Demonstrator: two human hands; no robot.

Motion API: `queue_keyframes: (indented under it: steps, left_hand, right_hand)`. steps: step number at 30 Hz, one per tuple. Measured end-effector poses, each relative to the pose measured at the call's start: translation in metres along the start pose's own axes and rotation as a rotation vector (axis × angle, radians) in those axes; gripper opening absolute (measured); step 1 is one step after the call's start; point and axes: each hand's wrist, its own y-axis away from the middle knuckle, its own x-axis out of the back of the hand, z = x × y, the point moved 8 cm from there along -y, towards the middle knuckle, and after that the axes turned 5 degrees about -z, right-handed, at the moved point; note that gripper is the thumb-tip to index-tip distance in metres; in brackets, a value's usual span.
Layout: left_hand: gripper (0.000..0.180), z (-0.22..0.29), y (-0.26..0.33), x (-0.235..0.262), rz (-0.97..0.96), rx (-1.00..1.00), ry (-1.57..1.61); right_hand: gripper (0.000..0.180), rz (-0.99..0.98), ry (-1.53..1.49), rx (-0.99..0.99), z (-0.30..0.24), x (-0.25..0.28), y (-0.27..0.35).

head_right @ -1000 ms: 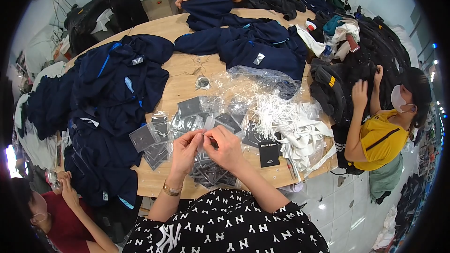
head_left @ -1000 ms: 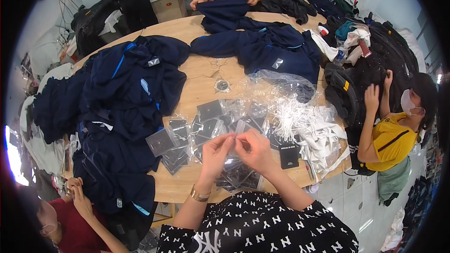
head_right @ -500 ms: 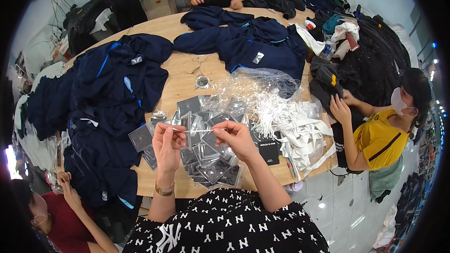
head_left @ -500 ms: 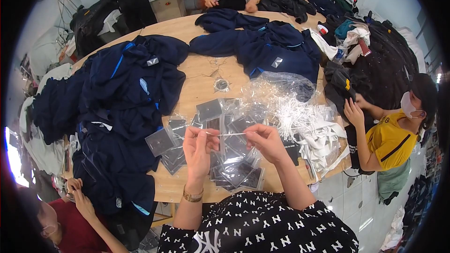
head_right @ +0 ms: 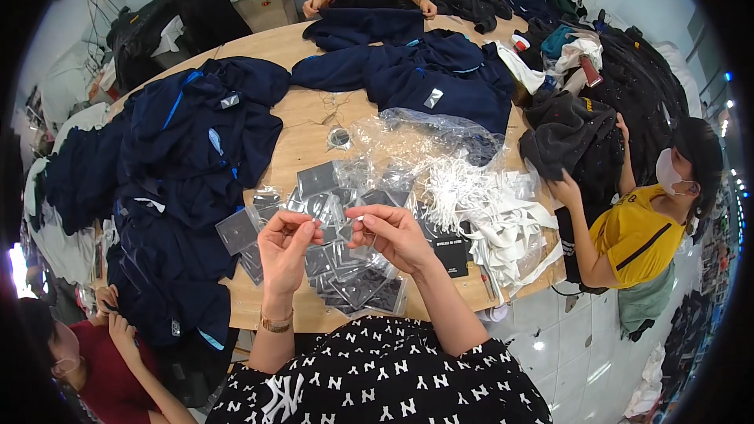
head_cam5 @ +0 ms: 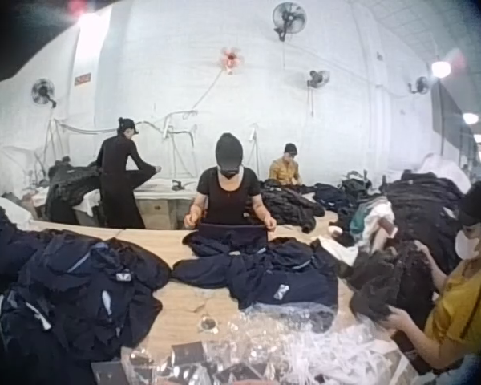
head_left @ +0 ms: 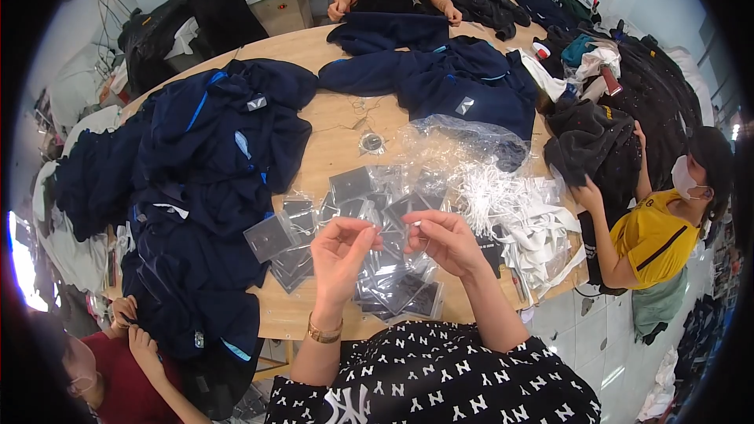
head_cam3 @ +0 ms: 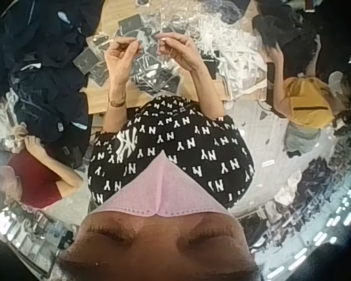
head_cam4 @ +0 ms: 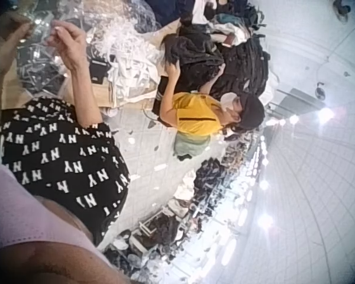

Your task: Sorting and organizing small plastic packets containing garment tags or spare parts on a factory workbench.

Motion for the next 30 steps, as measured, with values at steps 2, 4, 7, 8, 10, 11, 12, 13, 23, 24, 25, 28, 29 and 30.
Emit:
queue_keyframes:
  steps: [2,4,7,8,10,11,12,13,23,24,25,28,29,30]
  left_hand:
    - [0.012,-0.003,0.0,-0.005,-0.023,0.014,-0.052]
    - [0.02,-0.005,-0.001,-0.011,-0.052,0.003,-0.127]
    - [0.027,0.001,0.0,-0.018,-0.059,-0.039,-0.394]
    - [0.027,0.002,0.0,-0.02,-0.059,-0.039,-0.394]
    - [0.031,0.01,0.001,-0.028,-0.061,-0.141,-0.635]
    - [0.031,0.01,0.002,-0.029,-0.061,-0.141,-0.635]
    - [0.033,0.011,0.002,-0.032,-0.077,-0.158,-0.66]
    - [0.035,0.011,0.002,-0.035,-0.094,-0.176,-0.685]
    - [0.039,0.004,0.001,-0.042,-0.148,-0.151,-0.59]
    - [0.039,0.003,0.001,-0.042,-0.143,-0.151,-0.575]
    - [0.039,0.002,0.001,-0.042,-0.138,-0.152,-0.559]
    - [0.036,0.002,0.001,-0.038,-0.051,-0.178,-0.489]
    - [0.036,0.002,0.001,-0.038,-0.051,-0.178,-0.489]
    - [0.036,0.002,0.001,-0.038,-0.052,-0.181,-0.481]
  right_hand:
    - [0.024,0.02,0.029,-0.002,-0.001,0.0,0.001]
    - [0.023,0.042,0.058,-0.003,-0.001,0.001,0.001]
    - [0.021,0.106,0.278,0.06,-0.009,0.004,0.001]
    - [0.021,0.137,0.41,0.055,-0.013,0.003,0.002]
    - [0.02,0.167,0.542,0.049,-0.018,-0.002,0.004]
    - [0.018,0.185,0.559,0.084,-0.021,-0.006,0.004]
    - [0.016,0.203,0.575,0.119,-0.025,-0.008,0.005]
    - [0.016,0.203,0.576,0.12,-0.025,-0.011,0.005]
    - [0.008,0.282,0.732,0.135,-0.037,-0.017,0.012]
    - [0.008,0.279,0.736,0.146,-0.037,-0.018,0.012]
    - [0.008,0.278,0.736,0.146,-0.037,-0.018,0.012]
    - [0.009,0.279,0.745,0.158,-0.036,-0.02,0.012]
    - [0.009,0.278,0.725,0.165,-0.036,-0.02,0.012]
    - [0.009,0.277,0.705,0.172,-0.035,-0.02,0.012]
